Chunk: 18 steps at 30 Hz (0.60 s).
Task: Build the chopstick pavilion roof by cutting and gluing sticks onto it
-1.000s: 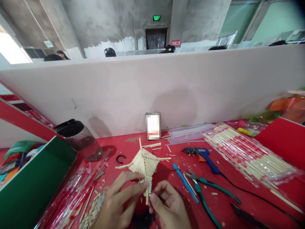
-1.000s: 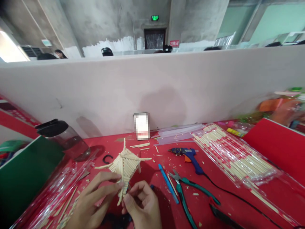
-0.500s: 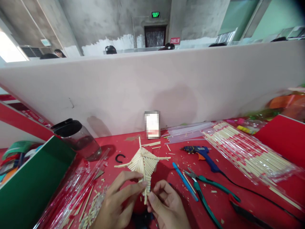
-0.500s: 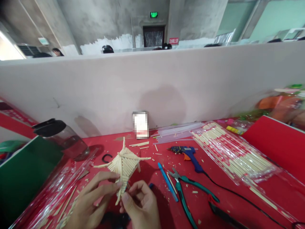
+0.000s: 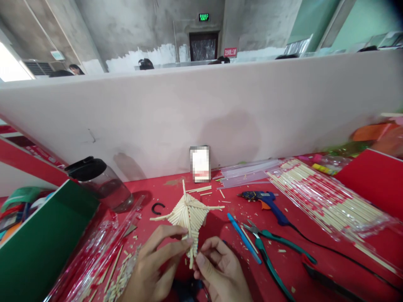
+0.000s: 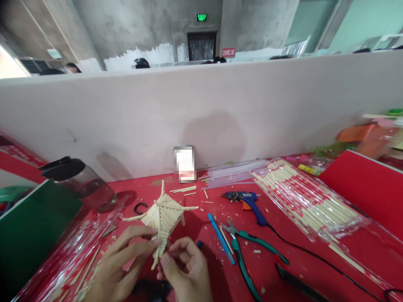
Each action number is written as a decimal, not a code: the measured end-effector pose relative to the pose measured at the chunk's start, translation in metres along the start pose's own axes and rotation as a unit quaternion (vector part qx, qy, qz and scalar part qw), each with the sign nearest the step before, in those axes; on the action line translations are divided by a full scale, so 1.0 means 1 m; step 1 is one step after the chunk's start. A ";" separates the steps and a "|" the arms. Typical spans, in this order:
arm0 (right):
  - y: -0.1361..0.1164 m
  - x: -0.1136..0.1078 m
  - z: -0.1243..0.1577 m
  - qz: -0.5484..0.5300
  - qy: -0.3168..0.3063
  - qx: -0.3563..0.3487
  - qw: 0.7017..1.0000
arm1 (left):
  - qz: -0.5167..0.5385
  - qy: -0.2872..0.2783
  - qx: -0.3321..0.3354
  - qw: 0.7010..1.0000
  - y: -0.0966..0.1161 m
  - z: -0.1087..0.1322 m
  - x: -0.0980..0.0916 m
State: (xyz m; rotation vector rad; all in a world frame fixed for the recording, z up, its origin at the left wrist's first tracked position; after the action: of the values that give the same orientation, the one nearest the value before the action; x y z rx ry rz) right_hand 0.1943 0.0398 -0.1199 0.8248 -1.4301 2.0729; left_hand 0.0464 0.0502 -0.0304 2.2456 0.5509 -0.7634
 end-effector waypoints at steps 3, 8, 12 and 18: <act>-0.003 0.002 0.001 0.009 0.011 -0.018 1.000 | 0.001 -0.004 0.005 1.000 0.001 0.000 0.000; -0.007 0.006 0.002 0.028 -0.007 -0.019 0.999 | 0.006 -0.007 0.009 1.000 0.000 0.000 0.000; -0.010 0.007 0.001 0.040 -0.012 -0.006 0.999 | 0.003 -0.006 0.014 1.000 0.000 0.000 0.000; -0.010 0.006 0.001 0.042 -0.013 -0.012 0.999 | 0.003 -0.008 0.013 1.000 -0.001 0.002 0.000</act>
State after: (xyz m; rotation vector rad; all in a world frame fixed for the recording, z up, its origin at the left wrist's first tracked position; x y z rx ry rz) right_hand 0.1968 0.0426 -0.1089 0.7982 -1.5251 2.1106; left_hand 0.0456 0.0495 -0.0318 2.2618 0.5297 -0.7876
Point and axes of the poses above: each hand's wrist, its own z-axis away from the middle knuckle, its own x-axis out of the palm, y = z × x, the point moved 4 cm from there along -z, towards the middle knuckle, and after that the axes turned 1 degree about y, right-handed, at the moved point
